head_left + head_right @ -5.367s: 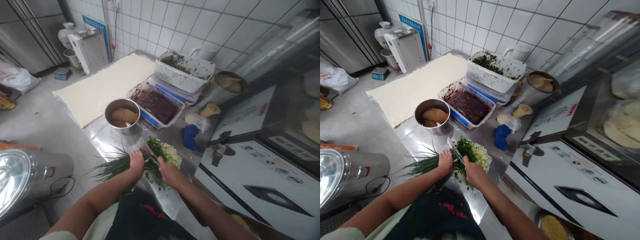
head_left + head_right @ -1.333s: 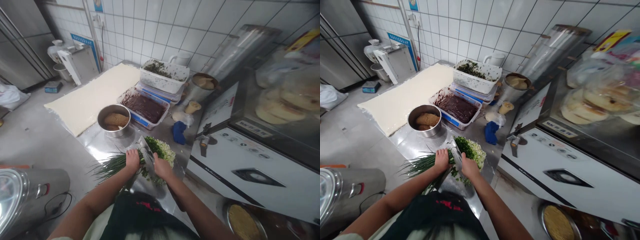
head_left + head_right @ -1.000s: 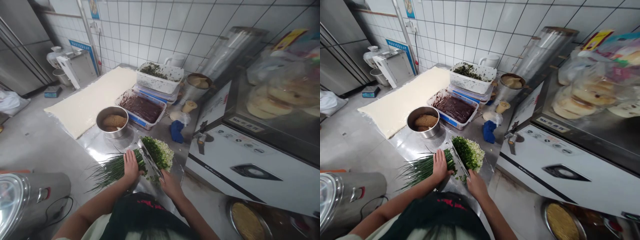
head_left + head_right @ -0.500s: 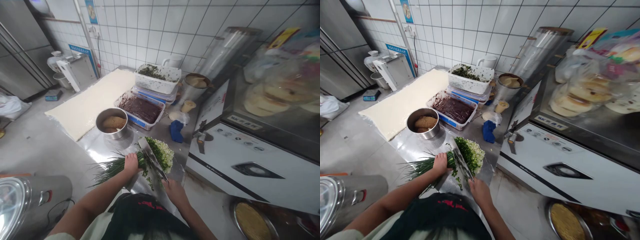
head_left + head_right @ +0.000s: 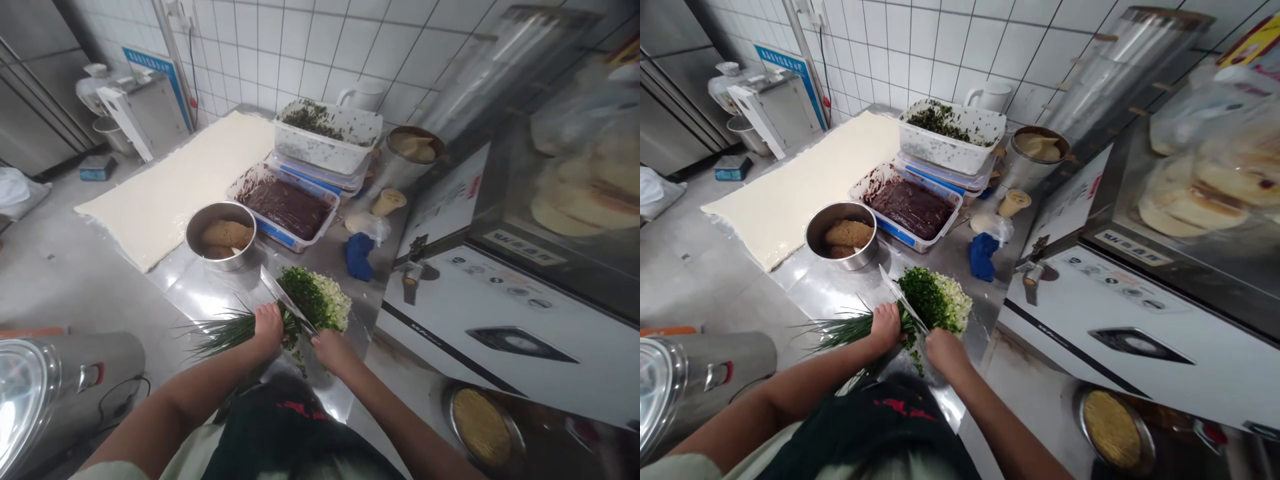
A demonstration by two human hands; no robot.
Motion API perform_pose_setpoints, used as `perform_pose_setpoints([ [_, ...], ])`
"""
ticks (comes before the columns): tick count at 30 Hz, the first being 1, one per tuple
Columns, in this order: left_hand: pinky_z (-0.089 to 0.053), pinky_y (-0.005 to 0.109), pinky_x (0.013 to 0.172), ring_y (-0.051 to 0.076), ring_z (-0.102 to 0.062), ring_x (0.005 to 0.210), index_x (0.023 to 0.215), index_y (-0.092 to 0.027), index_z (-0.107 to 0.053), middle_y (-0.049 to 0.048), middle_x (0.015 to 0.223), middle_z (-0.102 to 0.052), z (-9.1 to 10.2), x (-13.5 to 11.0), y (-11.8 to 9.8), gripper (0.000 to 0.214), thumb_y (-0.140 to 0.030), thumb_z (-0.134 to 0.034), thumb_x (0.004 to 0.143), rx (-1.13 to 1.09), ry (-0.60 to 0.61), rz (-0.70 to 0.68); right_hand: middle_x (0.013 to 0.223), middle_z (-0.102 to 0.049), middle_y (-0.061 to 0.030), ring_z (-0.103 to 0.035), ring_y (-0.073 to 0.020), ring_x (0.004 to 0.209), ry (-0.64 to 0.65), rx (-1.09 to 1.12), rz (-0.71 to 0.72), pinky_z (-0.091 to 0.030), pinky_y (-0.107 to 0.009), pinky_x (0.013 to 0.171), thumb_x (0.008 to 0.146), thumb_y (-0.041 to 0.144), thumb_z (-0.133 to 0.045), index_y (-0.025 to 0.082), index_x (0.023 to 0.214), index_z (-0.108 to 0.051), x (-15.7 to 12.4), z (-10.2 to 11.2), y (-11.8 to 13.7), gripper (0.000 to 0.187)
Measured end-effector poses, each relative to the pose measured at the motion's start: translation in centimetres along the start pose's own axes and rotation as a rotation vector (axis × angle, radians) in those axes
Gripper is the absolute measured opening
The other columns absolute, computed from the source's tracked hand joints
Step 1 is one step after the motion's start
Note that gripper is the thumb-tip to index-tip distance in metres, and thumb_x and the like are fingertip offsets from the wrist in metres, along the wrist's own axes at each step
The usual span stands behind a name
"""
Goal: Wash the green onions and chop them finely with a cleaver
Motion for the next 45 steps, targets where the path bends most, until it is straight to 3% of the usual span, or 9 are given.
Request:
perform_pose_setpoints([
  [4,-0.034,0.036,0.073,0.026,-0.047,0.085,0.098,-0.008,-0.049,0.0133,0.089,-0.051,0.1,0.1,0.0,0.045,-0.039,-0.059,0.067,-0.045,0.016,0.007,0.084,-0.065,-0.0129,-0.061,-0.0215,0.080,-0.063,0.013,-0.031,-0.042,-0.027,0.063,0.080,0.025,-0.040,0.015,0.086,-0.063,3.6,0.2,4.1,0.025],
  [7,-0.034,0.037,0.075,0.026,-0.046,0.087,0.100,-0.009,-0.048,0.0131,0.090,-0.050,0.2,-0.3,0.2,0.043,-0.038,-0.057,0.069,-0.092,0.005,0.032,0.084,-0.065,-0.0120,-0.061,-0.0204,0.081,-0.078,0.000,-0.006,-0.042,-0.026,0.065,0.082,0.025,-0.037,0.016,0.086,-0.063,4.1,0.7,5.3,0.027],
  [13,-0.034,0.037,0.078,0.027,-0.044,0.092,0.106,-0.008,-0.045,0.0139,0.096,-0.048,0.4,-0.9,0.7,0.064,-0.047,-0.064,0.059,-0.129,-0.052,0.100,0.080,-0.066,-0.0087,-0.061,-0.0185,0.076,-0.096,-0.034,0.047,-0.040,-0.025,0.063,0.086,0.031,-0.030,0.018,0.089,-0.060,-0.7,1.2,2.0,0.033],
  [20,-0.035,0.038,0.076,0.027,-0.045,0.089,0.098,-0.008,-0.050,0.0151,0.093,-0.050,0.2,-0.6,0.4,0.041,-0.036,-0.055,0.070,-0.130,-0.027,0.091,0.081,-0.065,-0.0113,-0.061,-0.0217,0.077,0.050,-0.099,0.015,-0.040,-0.028,0.062,0.085,0.029,-0.032,0.016,0.091,-0.059,-5.2,0.9,-1.7,0.031],
  [27,-0.034,0.038,0.074,0.027,-0.046,0.085,0.095,-0.008,-0.052,0.0144,0.088,-0.050,-0.2,0.0,0.0,0.028,-0.025,-0.049,0.074,-0.109,-0.007,0.095,0.083,-0.065,-0.0141,-0.061,-0.0217,0.080,0.109,-0.101,-0.028,-0.042,-0.027,0.062,0.081,0.031,-0.040,0.014,0.083,-0.063,0.2,1.1,0.1,0.028],
  [34,-0.033,0.035,0.073,0.024,-0.045,0.085,0.095,-0.011,-0.050,0.0114,0.086,-0.049,-0.5,-0.1,0.6,0.022,-0.021,-0.043,0.077,-0.140,-0.066,0.081,0.084,-0.066,-0.0127,-0.062,-0.0190,0.081,-0.023,0.005,-0.090,-0.042,-0.023,0.062,0.081,0.029,-0.041,0.014,0.089,-0.063,3.6,-0.3,3.4,0.028],
  [39,-0.033,0.037,0.076,0.026,-0.044,0.088,0.099,-0.009,-0.048,0.0124,0.091,-0.048,0.2,-0.9,0.9,0.048,-0.040,-0.060,0.065,-0.141,-0.105,0.098,0.068,-0.066,-0.0103,-0.062,-0.0145,0.065,0.008,0.140,-0.140,-0.040,-0.020,0.056,0.086,0.033,-0.031,0.012,0.083,-0.064,1.6,0.6,1.5,0.039],
  [42,-0.032,0.040,0.079,0.028,-0.043,0.091,0.106,-0.007,-0.046,0.0149,0.096,-0.048,0.6,-1.1,0.9,0.066,-0.049,-0.063,0.058,-0.120,-0.109,0.119,0.075,-0.066,-0.0108,-0.061,-0.0162,0.072,-0.069,0.077,-0.077,-0.038,-0.021,0.059,0.086,0.034,-0.031,0.013,0.085,-0.063,-1.0,1.2,0.5,0.038],
  [45,-0.033,0.039,0.077,0.029,-0.044,0.090,0.101,-0.007,-0.049,0.0157,0.094,-0.049,0.7,-0.7,0.8,0.066,-0.051,-0.065,0.055,-0.120,-0.061,0.140,0.079,-0.066,-0.0105,-0.061,-0.0186,0.075,-0.071,-0.006,0.008,-0.037,-0.024,0.061,0.086,0.033,-0.030,0.015,0.087,-0.061,-3.7,1.4,-0.1,0.036],
])
Point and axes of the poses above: each hand's wrist, its own x-axis towards the middle knuckle, its own z-axis out of the back of the hand, y = z × x, the point moved 1 cm from there along x, towards the middle knuckle
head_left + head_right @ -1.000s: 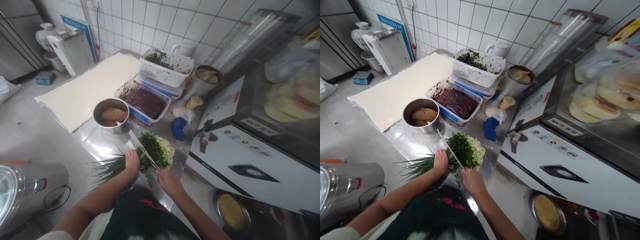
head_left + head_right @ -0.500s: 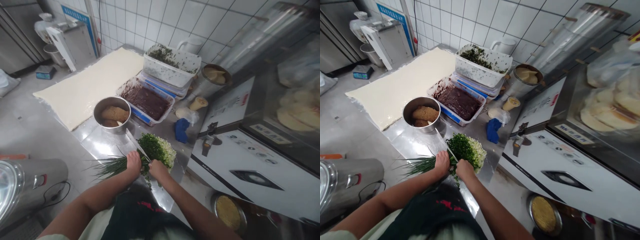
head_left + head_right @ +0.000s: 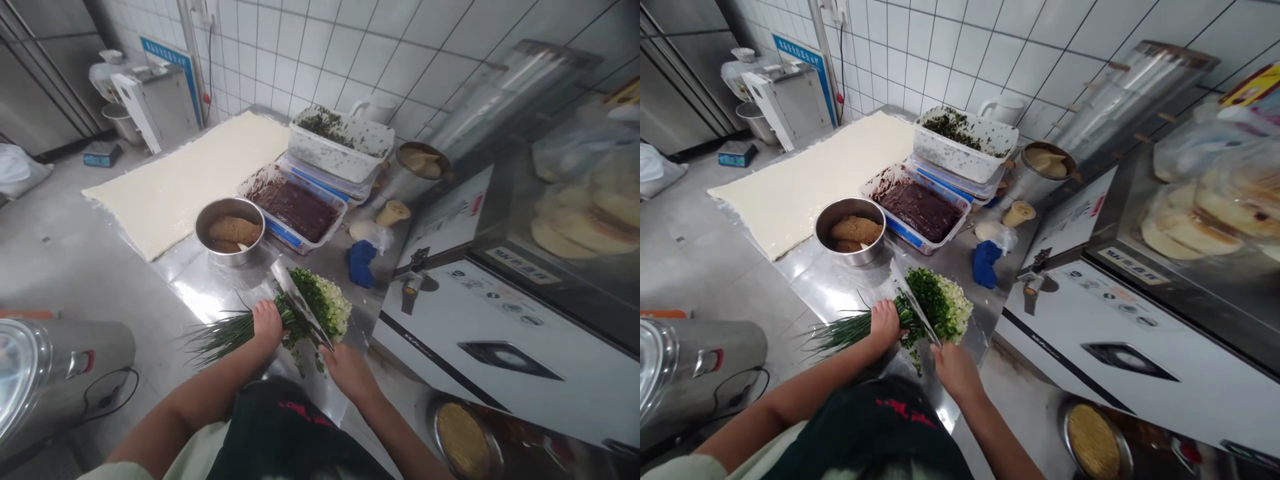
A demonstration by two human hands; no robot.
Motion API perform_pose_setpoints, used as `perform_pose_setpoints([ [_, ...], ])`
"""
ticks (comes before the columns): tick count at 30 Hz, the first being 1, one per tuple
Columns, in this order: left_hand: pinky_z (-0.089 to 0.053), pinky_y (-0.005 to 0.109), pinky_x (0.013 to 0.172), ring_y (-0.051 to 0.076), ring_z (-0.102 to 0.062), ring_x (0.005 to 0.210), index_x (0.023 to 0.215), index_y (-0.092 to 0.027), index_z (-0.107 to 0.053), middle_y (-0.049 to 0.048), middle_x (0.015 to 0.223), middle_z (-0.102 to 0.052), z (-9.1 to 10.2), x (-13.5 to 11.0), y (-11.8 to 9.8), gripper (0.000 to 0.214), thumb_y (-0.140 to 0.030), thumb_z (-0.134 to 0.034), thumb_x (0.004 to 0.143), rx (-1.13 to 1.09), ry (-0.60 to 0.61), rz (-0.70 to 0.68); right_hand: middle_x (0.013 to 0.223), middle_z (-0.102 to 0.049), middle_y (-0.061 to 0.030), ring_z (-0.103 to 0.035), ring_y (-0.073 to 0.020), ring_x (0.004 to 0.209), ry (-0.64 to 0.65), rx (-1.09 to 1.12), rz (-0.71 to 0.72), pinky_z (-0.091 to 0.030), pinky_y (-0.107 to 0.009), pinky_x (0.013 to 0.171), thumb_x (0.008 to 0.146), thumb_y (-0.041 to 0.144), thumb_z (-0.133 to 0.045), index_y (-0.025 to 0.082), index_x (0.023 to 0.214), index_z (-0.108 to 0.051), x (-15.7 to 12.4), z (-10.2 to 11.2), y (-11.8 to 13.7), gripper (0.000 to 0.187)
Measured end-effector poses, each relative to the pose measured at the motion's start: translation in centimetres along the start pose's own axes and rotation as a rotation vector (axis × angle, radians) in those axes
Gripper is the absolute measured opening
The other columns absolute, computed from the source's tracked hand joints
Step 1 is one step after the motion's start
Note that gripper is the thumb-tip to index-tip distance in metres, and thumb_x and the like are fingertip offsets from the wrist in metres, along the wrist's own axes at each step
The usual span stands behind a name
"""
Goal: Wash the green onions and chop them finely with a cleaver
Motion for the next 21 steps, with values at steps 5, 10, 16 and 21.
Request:
perform_pose_setpoints([
  [5,-0.036,0.036,0.072,0.027,-0.047,0.085,0.095,-0.007,-0.051,0.0147,0.089,-0.051,0.0,0.7,-0.2,0.064,-0.051,-0.068,0.052,0.019,0.025,0.025,0.079,-0.066,-0.0107,-0.061,-0.0213,0.076,0.106,-0.078,0.004,-0.038,-0.026,0.060,0.085,0.032,-0.031,0.015,0.087,-0.060,-1.7,0.1,-0.5,0.034],
  [10,-0.036,0.037,0.072,0.027,-0.048,0.084,0.093,-0.008,-0.052,0.0139,0.088,-0.052,-0.3,0.8,-0.4,0.055,-0.046,-0.067,0.057,0.029,0.031,0.022,0.074,-0.065,-0.0131,-0.062,-0.0212,0.074,0.198,-0.067,-0.045,-0.039,-0.025,0.058,0.083,0.032,-0.035,0.012,0.080,-0.062,0.4,-0.3,-1.5,0.034],
  [16,-0.035,0.036,0.072,0.027,-0.047,0.084,0.092,-0.008,-0.051,0.0134,0.087,-0.051,-1.4,1.1,-0.6,0.041,-0.036,-0.062,0.064,0.022,0.012,0.016,0.082,-0.066,-0.0156,-0.062,-0.0193,0.078,0.210,0.034,-0.122,-0.040,-0.022,0.059,0.080,0.032,-0.044,0.010,0.087,-0.063,6.2,-1.0,1.9,0.030],
  [21,-0.035,0.034,0.070,0.023,-0.048,0.082,0.087,-0.011,-0.052,0.0107,0.082,-0.052,-1.5,1.2,-0.3,0.016,-0.018,-0.041,0.078,-0.004,-0.020,0.001,0.090,-0.065,-0.0141,-0.060,-0.0181,0.087,0.062,0.102,-0.115,-0.040,-0.021,0.068,0.082,0.032,-0.042,0.014,0.089,-0.064,8.4,-1.8,5.8,0.030],
])
Point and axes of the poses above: each hand's wrist, its own x-axis towards the middle knuckle, its own z-axis out of the back of the hand, y = z × x, the point moved 1 cm from there along x, towards the middle knuckle
